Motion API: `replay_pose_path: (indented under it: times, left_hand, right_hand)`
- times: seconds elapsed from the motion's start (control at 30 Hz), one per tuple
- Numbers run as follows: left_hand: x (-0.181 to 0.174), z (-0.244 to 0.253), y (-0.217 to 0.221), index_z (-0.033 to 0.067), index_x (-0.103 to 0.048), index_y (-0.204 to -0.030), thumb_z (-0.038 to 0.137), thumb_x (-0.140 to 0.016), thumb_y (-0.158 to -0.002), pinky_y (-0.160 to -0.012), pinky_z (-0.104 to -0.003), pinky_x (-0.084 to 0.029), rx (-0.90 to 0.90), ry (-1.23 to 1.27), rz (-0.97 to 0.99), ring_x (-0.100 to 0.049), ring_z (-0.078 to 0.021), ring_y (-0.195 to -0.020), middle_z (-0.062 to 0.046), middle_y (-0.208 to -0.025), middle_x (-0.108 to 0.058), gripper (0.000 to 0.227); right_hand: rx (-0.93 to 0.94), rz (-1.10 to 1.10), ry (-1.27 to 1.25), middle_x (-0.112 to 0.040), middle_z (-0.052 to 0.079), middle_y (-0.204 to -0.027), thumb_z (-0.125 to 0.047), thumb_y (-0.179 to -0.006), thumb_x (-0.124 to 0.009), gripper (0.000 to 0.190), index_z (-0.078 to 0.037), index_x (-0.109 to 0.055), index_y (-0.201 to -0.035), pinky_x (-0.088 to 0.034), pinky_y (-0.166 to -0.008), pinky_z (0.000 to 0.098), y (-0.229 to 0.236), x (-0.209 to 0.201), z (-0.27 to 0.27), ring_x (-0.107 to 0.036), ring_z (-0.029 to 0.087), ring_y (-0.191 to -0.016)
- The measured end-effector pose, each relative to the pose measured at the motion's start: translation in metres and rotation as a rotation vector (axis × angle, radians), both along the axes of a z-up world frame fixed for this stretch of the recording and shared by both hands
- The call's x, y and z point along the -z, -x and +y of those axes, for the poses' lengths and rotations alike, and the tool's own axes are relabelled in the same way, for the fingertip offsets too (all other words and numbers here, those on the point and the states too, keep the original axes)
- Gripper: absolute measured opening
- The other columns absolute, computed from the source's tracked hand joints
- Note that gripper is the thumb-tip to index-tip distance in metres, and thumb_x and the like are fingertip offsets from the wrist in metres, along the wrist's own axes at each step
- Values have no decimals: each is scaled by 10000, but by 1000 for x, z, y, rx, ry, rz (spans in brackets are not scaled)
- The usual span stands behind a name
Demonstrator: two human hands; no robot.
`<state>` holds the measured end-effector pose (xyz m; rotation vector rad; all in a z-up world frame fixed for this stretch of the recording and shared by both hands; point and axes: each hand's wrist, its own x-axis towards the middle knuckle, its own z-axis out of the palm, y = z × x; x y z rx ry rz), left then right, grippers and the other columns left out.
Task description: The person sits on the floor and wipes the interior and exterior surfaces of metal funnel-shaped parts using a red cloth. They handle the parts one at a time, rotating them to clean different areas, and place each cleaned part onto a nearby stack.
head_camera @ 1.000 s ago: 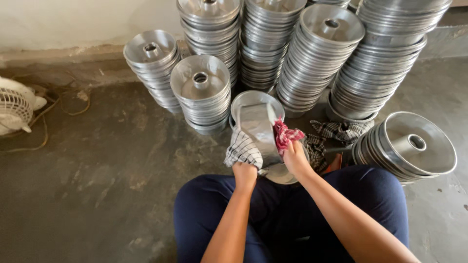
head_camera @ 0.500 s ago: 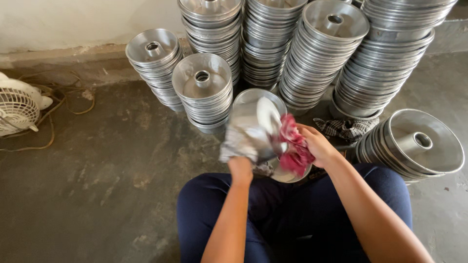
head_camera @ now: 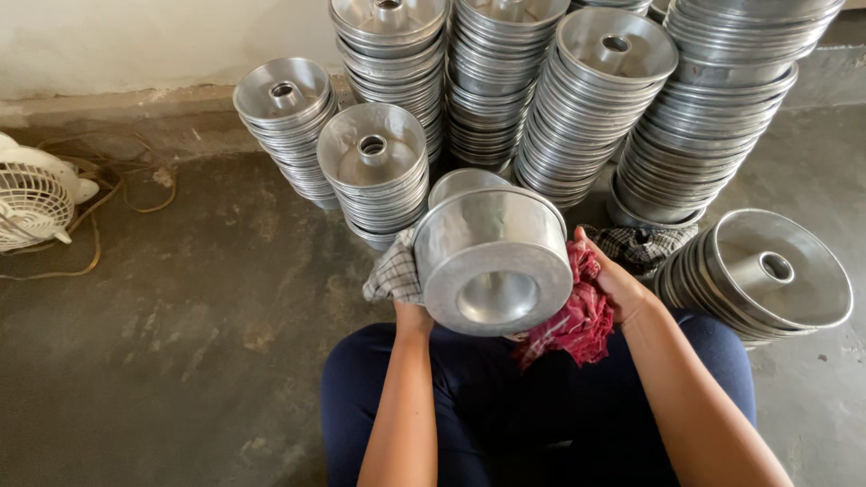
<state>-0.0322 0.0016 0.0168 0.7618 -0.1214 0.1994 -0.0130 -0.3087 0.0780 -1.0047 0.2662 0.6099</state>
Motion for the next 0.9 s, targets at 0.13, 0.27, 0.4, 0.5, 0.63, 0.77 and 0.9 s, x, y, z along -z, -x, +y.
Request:
replay_pose_path:
  times: [0.13, 0.27, 0.4, 0.5, 0.63, 0.77, 0.9]
  left_hand:
    - [3, -7, -6, 75, -508, -1354, 322, -452, -1110, -1048, -388, -508, 57, 221, 157, -578, -225, -1218, -87, -1317, -576, 351]
    - [-10, -16, -6, 91, -516, -1345, 398, -432, -1118, -1043, -409, -511, -1, 296, 201, -582, -248, -1228, -84, -1317, -574, 390]
    - [-20, -17, -3, 128, -554, -1374, 537, -374, -1019, -1021, -418, -505, 90, 391, 401, -595, -281, -1237, -115, -1396, -597, 570]
    - [-18, -18, 3, 110, -518, -1457, 442, -433, -1028, -1072, -391, -480, 250, 312, 260, -560, -232, -1326, -78, -1488, -560, 549]
    - [-16, -33, 4, 39, -477, -1492, 372, -499, -1052, -1102, -402, -462, 274, 173, 214, -546, -250, -1338, -115, -1486, -561, 552]
    - [-17, -60, -4, 48, -477, -1492, 369, -500, -1043, -1095, -377, -460, 287, 113, 212, -558, -220, -1318, -88, -1462, -585, 552]
    - [-20, -111, -18, -3, -478, -1478, 297, -560, -1033, -1077, -393, -478, 312, 21, 236, -579, -251, -1273, -119, -1410, -610, 543]
  right_hand:
    - [-62, -51, 62, -738, 83, -1068, -500, -1055, -510, 519, -27, -677, -1187, -584, -895, 415, -1, 4, -9, -679, 211, -972]
    - [30, -41, 359, -751, 94, -1025, -329, -1007, -420, 366, -101, -631, -1200, -608, -878, 426, 2, 0, -14, -708, 229, -980]
    - [36, -421, 648, -747, 76, -1027, -271, -997, -540, 326, -53, -680, -1195, -580, -854, 379, 18, -11, -11, -690, 193, -930]
    - [-72, -861, 1113, -753, 128, -978, -170, -938, -676, 211, -25, -733, -1080, -560, -833, 391, 35, -16, -9, -685, 214, -878]
    - [113, -786, 992, -747, 113, -1064, -90, -846, -737, 461, -104, -562, -1273, -562, -841, 308, 41, -14, -9, -699, 146, -930]
    - [249, -586, 621, -742, 97, -1074, -59, -809, -701, 493, -55, -629, -1297, -552, -796, 256, 40, -11, -30, -691, 122, -909]
    - [444, -578, 792, -711, 76, -969, -49, -861, -683, 430, 41, -695, -1282, -481, -703, 255, 53, -21, -80, -617, 117, -814]
